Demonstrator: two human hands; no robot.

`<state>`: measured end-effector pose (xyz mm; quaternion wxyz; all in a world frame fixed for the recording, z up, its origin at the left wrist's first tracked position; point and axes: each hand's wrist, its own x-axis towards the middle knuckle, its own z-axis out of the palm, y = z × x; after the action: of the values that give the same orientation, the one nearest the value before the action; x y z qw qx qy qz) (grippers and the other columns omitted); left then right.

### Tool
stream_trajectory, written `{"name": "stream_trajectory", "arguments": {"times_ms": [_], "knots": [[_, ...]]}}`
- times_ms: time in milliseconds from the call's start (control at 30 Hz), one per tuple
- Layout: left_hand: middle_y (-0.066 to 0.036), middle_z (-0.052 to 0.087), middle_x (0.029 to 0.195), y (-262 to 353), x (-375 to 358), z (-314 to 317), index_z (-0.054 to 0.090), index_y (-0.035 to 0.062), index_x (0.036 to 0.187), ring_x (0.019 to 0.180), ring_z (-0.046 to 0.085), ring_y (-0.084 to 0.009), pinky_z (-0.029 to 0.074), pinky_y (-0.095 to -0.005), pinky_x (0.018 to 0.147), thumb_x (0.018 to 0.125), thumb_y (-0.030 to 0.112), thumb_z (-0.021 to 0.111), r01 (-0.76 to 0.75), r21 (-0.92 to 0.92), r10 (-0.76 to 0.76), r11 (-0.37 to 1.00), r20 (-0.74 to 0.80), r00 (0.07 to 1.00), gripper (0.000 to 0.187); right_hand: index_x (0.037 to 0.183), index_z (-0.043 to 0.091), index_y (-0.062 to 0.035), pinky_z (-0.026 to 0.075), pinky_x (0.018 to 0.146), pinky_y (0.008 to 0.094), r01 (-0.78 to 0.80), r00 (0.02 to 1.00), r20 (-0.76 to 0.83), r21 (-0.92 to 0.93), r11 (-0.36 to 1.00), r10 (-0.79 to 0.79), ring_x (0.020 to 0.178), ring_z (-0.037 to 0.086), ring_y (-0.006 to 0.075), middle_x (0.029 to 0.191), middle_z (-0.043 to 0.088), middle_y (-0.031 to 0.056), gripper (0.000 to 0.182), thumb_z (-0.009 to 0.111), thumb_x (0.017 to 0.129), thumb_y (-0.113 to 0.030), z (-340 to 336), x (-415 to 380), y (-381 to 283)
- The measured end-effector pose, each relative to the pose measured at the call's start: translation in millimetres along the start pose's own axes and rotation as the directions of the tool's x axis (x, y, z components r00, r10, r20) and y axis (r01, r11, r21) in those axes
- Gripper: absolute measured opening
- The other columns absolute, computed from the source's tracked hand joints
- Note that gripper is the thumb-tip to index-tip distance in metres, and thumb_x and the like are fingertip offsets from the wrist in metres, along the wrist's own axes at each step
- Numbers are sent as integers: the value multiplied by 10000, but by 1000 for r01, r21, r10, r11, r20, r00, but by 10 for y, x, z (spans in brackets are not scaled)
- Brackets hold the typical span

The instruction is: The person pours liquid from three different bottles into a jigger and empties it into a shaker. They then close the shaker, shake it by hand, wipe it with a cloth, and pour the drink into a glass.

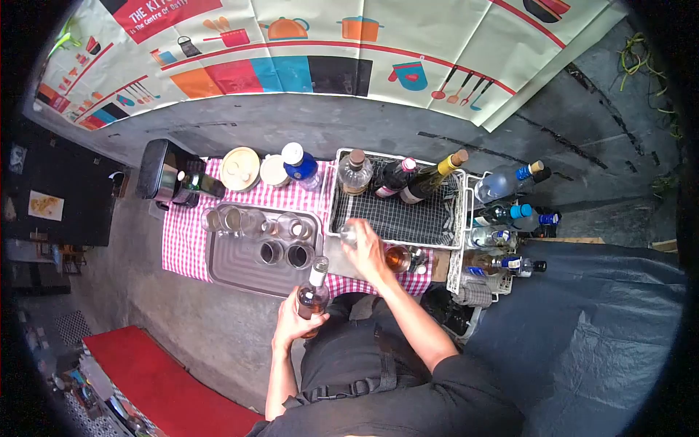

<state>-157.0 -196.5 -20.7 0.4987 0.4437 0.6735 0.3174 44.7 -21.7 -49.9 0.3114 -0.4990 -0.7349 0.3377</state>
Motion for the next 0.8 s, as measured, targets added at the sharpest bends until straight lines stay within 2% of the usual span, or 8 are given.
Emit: {"name": "stream_trajectory", "arguments": {"times_ms": [333,433,533,567,633,700,767,800], "knots": [[-89,729,944,186,59,-10,624,43,1102,886,706,-213,555,-389,842,611,299,944,-57,2,57,998,-9,998,640,1270,502,-22,552,871,529,-112,990,63,-206,972,127,1029,639,472,1187,580,235,605,781,734,5,202,584,853],[-79,723,914,220,83,1,618,46,1079,864,701,-199,558,-384,821,610,289,945,-27,-17,27,999,4,1000,621,1324,497,-17,545,904,510,-139,979,107,-278,951,174,1061,640,461,1227,583,233,666,822,744,-64,159,579,833],[-81,722,886,188,136,1,614,45,1063,825,702,-202,561,-379,794,603,283,946,-71,11,71,997,1,997,615,1430,473,2,524,981,472,-127,986,71,-284,950,153,1134,635,420,1313,586,225,777,849,792,-231,-131,489,617],[-81,722,886,181,149,2,614,45,1063,825,702,-202,561,-379,794,603,283,946,-73,10,73,997,9,997,615,1367,542,7,546,941,461,-90,995,-60,-240,967,77,1097,664,388,1269,622,213,596,789,867,-204,-283,398,507],[-82,724,887,230,170,3,610,46,1059,820,705,-202,562,-379,788,599,282,945,-93,19,93,995,-3,996,616,1291,598,7,578,860,437,-300,944,-134,32,954,301,1021,703,343,1178,676,197,403,714,937,-148,-731,211,118],[-81,725,893,245,189,18,605,47,1064,828,706,-196,562,-374,793,596,281,944,-83,4,82,997,13,997,623,1226,617,4,595,778,401,-244,913,-347,-38,969,216,947,724,304,1100,705,193,264,640,978,-85,-847,-217,511],[-78,724,894,209,226,26,601,48,1070,831,707,-192,562,-365,795,599,271,942,-109,21,109,994,8,994,622,1179,606,6,592,748,388,-334,844,-479,-118,935,241,927,726,298,1033,706,194,207,590,975,-21,-926,-686,805],[-78,724,894,196,239,31,601,48,1070,831,707,-192,562,-365,795,599,271,942,-113,24,113,993,19,993,622,1174,592,0,580,728,379,-411,822,-459,-70,909,336,892,721,271,1042,706,180,206,599,969,-17,-951,-924,916]]}}
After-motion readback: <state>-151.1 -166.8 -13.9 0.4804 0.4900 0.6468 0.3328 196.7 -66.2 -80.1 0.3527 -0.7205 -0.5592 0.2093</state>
